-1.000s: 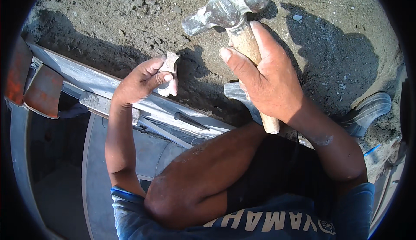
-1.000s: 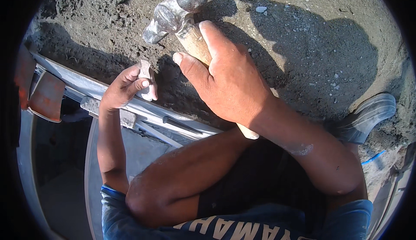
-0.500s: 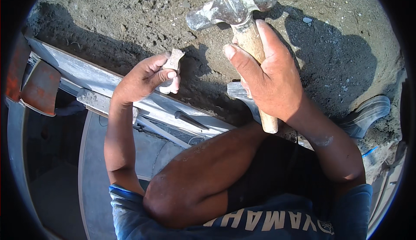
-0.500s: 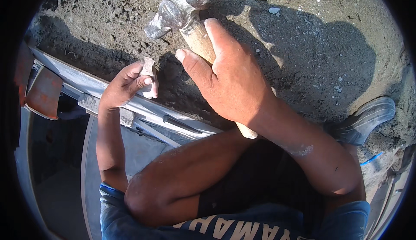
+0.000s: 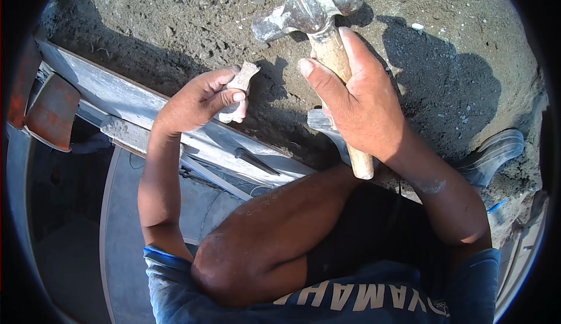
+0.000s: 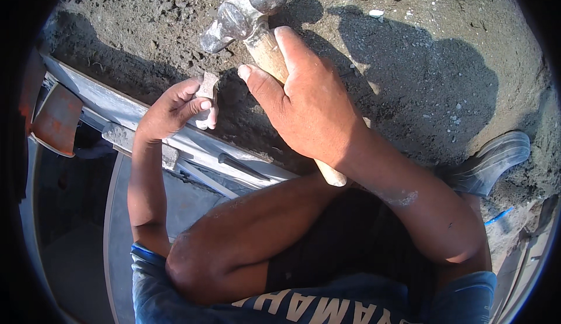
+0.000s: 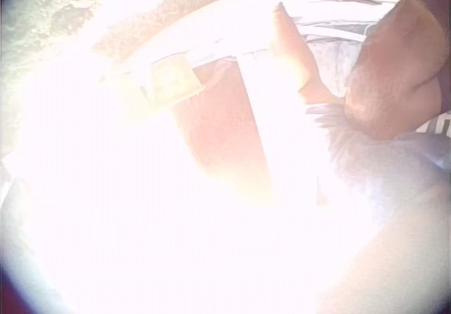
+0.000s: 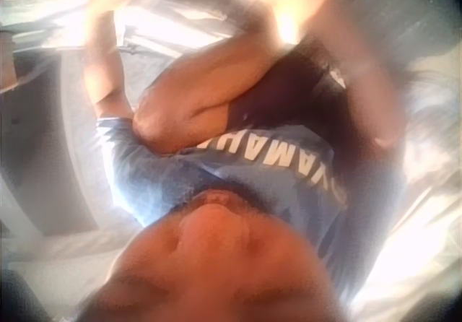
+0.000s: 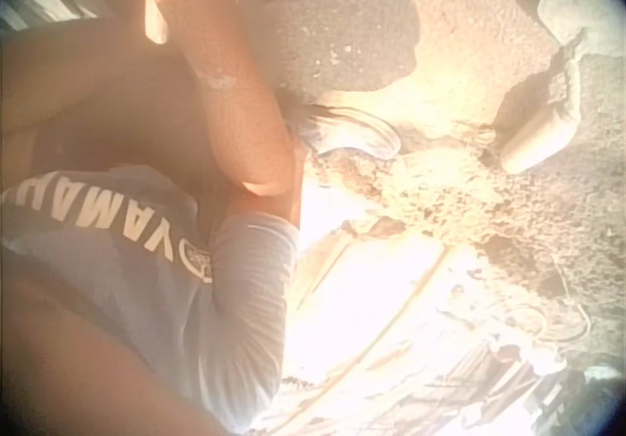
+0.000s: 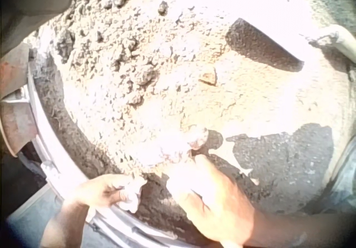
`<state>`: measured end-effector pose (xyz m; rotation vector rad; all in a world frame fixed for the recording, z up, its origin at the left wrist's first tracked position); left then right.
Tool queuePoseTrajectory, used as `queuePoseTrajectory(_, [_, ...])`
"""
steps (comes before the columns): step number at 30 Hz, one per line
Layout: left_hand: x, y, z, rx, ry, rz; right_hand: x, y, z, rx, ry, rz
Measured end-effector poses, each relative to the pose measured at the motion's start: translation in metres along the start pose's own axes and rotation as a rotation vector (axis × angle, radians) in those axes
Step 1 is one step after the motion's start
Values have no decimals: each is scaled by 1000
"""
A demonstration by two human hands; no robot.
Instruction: The person places a large tile onto a prepared bed of sand and mortar, then uses a hammer and chisel to break and remove small pieces of tile along the edge. The person also uses a trowel to smooth the mortar and a hammer to tap the tile into place.
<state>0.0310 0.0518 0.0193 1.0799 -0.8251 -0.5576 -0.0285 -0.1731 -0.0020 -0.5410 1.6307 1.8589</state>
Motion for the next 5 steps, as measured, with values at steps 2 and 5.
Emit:
queuePoseTrajectory(2, [1, 0, 1, -4, -21, 7, -1, -1, 0, -8, 6, 7])
queuePoseTrajectory(5, [1, -1, 1, -18, -35, 11, -2, -1, -1, -14, 7, 18])
Point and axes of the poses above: each hand's wrist, its own y-axis away from the middle knuckle, its own z-axis out of the palm, x = y × z, the point moved 7 cm from there along -y, towards the middle knuckle, and after that the axes turned 3 degrees about x, right-handed, at the moved point
